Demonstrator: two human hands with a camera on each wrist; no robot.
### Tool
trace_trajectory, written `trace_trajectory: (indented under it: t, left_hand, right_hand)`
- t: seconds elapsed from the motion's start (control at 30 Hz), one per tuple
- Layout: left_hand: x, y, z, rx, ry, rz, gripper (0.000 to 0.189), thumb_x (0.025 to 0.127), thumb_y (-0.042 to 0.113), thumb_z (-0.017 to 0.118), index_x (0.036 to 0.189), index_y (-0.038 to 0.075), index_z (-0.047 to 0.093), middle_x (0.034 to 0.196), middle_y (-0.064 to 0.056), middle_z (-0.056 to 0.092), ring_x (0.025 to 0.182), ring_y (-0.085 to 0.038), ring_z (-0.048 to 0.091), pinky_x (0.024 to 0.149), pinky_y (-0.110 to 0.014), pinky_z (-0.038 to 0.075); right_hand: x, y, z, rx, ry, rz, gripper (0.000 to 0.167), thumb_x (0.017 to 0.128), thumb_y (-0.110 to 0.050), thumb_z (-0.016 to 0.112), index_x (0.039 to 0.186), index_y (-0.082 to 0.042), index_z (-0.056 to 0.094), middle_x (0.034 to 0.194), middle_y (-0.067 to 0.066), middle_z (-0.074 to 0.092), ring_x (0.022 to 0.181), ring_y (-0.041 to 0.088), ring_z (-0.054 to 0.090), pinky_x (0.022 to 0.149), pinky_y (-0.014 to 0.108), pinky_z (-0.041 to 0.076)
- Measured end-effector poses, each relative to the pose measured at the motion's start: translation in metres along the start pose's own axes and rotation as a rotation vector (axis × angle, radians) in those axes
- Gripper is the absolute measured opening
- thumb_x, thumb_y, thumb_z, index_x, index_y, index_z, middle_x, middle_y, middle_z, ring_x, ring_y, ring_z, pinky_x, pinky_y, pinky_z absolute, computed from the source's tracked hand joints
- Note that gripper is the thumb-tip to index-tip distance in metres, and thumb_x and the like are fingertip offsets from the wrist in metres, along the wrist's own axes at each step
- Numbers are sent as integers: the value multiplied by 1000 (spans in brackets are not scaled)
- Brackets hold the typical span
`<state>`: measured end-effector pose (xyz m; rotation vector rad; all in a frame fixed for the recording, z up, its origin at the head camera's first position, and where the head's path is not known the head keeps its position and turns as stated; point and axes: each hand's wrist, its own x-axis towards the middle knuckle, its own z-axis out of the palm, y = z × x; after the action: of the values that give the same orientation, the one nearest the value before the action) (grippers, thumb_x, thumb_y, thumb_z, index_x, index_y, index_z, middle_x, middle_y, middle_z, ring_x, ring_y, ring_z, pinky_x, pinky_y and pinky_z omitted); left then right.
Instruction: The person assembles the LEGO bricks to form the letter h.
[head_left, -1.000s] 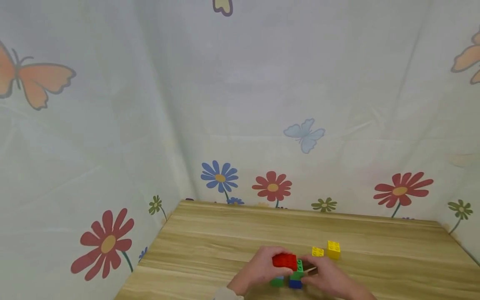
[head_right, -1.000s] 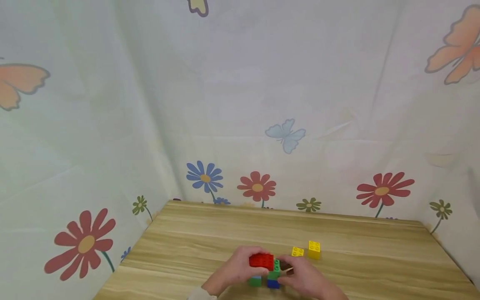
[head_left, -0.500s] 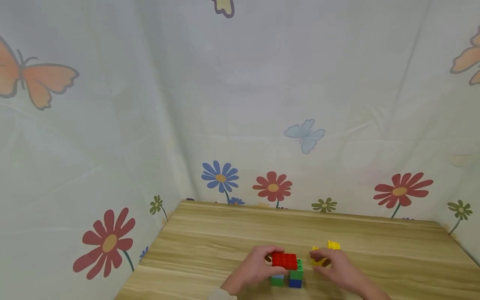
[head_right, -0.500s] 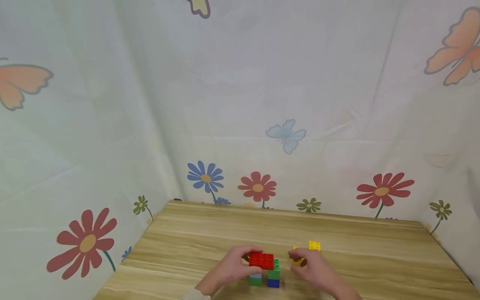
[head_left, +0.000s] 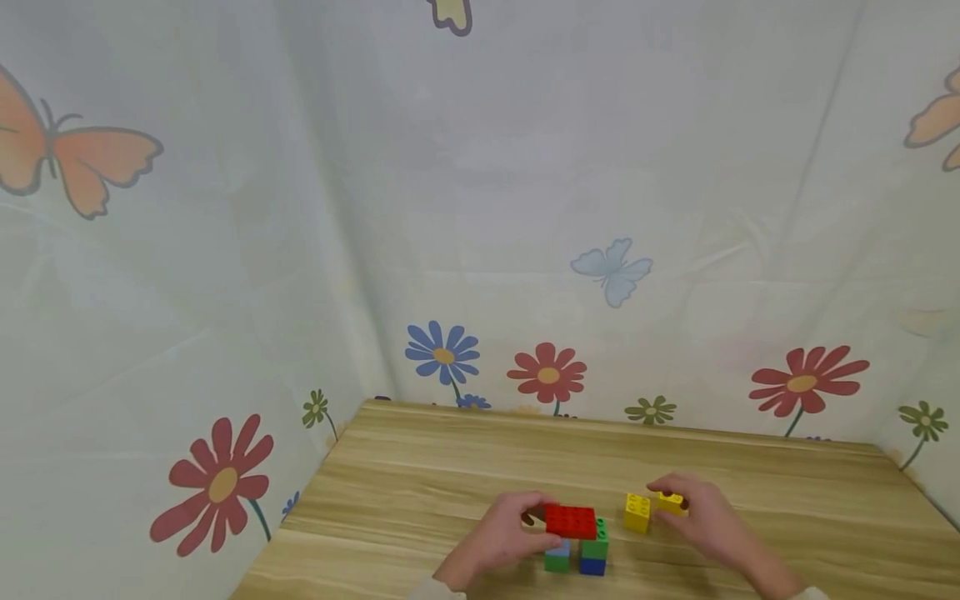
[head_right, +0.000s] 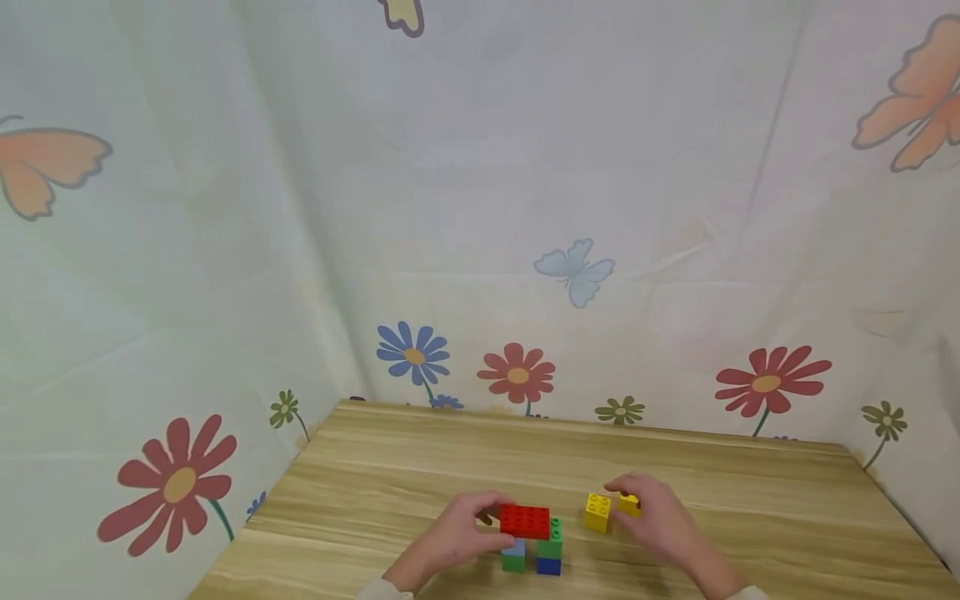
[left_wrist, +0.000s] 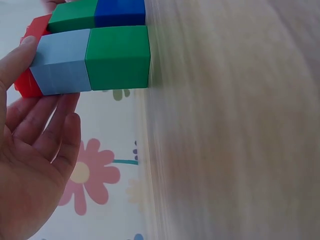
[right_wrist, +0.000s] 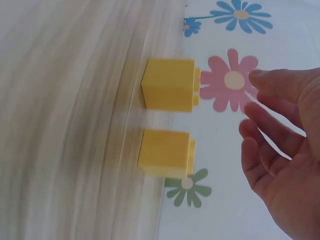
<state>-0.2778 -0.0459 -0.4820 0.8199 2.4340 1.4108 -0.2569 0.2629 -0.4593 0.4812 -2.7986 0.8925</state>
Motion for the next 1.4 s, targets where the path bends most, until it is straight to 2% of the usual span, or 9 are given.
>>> trace_trajectory:
  t: [0.2, 0.33, 0.43, 0.63, 0.77, 0.97, 1.1, 1.4]
  left_hand:
    - [-1, -1, -1, -1, 3, -4, 29, 81, 31, 75, 107, 24, 67, 95, 17, 63, 88, -6, 58, 76, -23, 47]
    - [-1, -1, -2, -3, -1, -9, 27, 81, 31, 75, 106, 24, 68, 94, 17, 64, 86, -4, 57, 76, -23, 47]
    - [-1, -1, -2, 2, -7, -12, 26, 81, 30, 75, 105, 23, 68, 94, 17, 64, 85, -3, 57, 75, -23, 47]
    - [0, -1, -3, 17, -17, -20, 23, 81, 29, 75, 103, 23, 69, 92, 18, 64, 84, -2, 58, 74, -22, 47]
    - [0, 2, -2, 21, -19, -44, 22, 81, 28, 75, 102, 24, 69, 91, 18, 64, 84, -3, 58, 74, -23, 47]
    - [0, 4, -1, 30, -12, -64, 21, 81, 28, 76, 101, 25, 69, 90, 18, 64, 83, -3, 57, 74, -23, 47]
    - [0, 4, -1, 28, -10, -51, 20, 81, 27, 76, 100, 24, 69, 90, 18, 64, 83, -2, 58, 73, -22, 48]
    - [-1, 3, -2, 34, -1, -35, 21, 81, 26, 76, 101, 23, 69, 90, 18, 64, 84, -1, 58, 72, -22, 48]
  right_hand:
    - [1, 12, -4, -59, 91, -50, 32, 75, -4, 77, 106, -6, 67, 111, 13, 62, 99, 34, 58, 73, 43, 53]
    - [3, 23, -2, -65, 108, -82, 38, 72, -2, 79, 108, -1, 66, 113, 17, 59, 101, 38, 57, 73, 45, 52]
    - [4, 30, -1, -58, 82, -80, 43, 72, -1, 79, 111, 2, 63, 114, 20, 58, 102, 40, 56, 75, 48, 51]
    - [6, 41, 1, -29, -36, 1, 53, 74, -5, 78, 121, 6, 56, 116, 23, 56, 97, 39, 57, 78, 52, 49]
    - [8, 47, 4, 4, -81, 40, 55, 76, -4, 76, 124, 9, 53, 118, 26, 55, 98, 37, 58, 81, 52, 48]
    - [9, 53, 9, 32, -82, 32, 49, 78, -1, 73, 121, 12, 53, 117, 26, 57, 95, 33, 59, 81, 49, 48]
    - [10, 56, 10, 34, -86, 36, 46, 79, -1, 72, 119, 12, 54, 115, 25, 58, 92, 30, 60, 78, 47, 50]
    - [12, 58, 13, 29, -79, 98, 39, 81, -2, 70, 116, 8, 56, 108, 18, 62, 86, 25, 60, 77, 44, 50]
